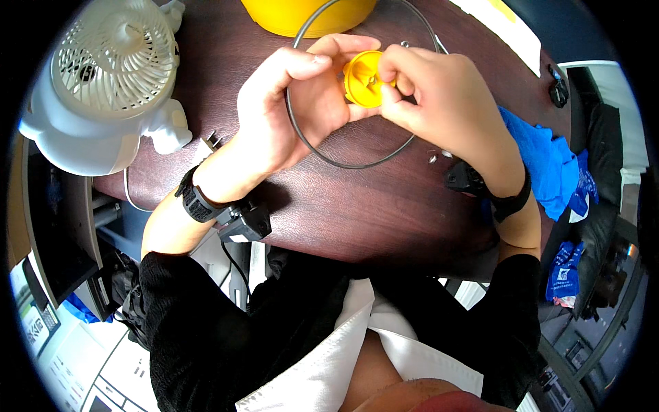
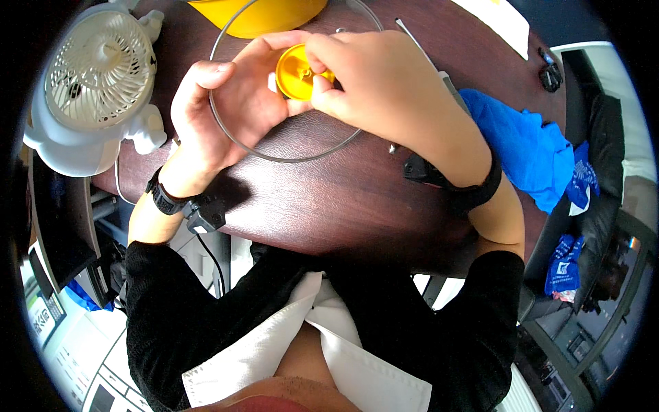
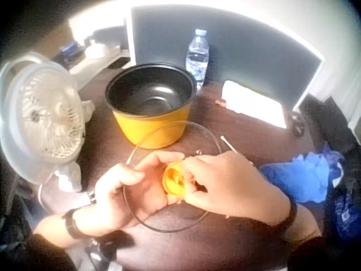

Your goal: The person assembles a yellow appliance by inserting a metal ring and a yellow plastic cap, then tightening a central screw with a screwdriver. The person then wipes the interior and exterior of the yellow appliance with a blue cloth.

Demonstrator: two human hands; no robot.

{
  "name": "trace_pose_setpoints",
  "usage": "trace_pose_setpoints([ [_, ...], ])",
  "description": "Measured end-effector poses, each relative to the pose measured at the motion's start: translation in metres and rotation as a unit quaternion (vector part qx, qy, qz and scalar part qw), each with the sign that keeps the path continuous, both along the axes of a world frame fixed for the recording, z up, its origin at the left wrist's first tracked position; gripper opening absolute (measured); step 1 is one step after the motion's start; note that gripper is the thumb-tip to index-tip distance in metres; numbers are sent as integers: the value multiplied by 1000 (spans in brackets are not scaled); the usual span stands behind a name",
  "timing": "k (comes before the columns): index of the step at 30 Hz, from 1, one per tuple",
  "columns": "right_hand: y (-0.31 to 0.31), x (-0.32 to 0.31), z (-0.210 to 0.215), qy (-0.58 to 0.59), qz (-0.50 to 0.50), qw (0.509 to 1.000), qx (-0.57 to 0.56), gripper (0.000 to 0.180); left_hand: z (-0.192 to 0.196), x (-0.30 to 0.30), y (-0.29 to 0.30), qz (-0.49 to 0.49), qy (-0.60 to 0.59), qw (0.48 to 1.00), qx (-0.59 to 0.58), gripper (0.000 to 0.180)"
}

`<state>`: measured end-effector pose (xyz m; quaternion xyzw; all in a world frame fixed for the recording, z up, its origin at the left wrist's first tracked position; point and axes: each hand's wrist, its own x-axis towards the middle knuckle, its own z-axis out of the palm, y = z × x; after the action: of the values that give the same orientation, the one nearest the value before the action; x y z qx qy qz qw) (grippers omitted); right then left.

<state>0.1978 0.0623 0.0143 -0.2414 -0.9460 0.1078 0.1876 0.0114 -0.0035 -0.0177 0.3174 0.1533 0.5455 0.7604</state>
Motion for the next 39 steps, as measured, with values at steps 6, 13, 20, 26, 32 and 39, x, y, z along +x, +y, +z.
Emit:
trace_pose_setpoints([
  [6,20,20,23,12,-25,999,29,8,-2,-6,-4,44,34,998,18,56],
  [13,47,51,53,-41,-201,978,-27,11,-7,-12,5,23,24,999,40,79],
  [20,15,124,37,-127,-67,984,-103,8,0,-5,4,43,35,998,-7,83],
  [26,-29,145,0,-183,-118,953,-209,4,6,-3,0,31,52,994,-91,86],
  [32,-45,152,-7,-161,-119,964,-173,10,11,3,0,34,7,988,-149,75],
  [39,-44,144,-1,-130,-115,955,-239,5,7,3,1,15,-20,989,-144,63],
])
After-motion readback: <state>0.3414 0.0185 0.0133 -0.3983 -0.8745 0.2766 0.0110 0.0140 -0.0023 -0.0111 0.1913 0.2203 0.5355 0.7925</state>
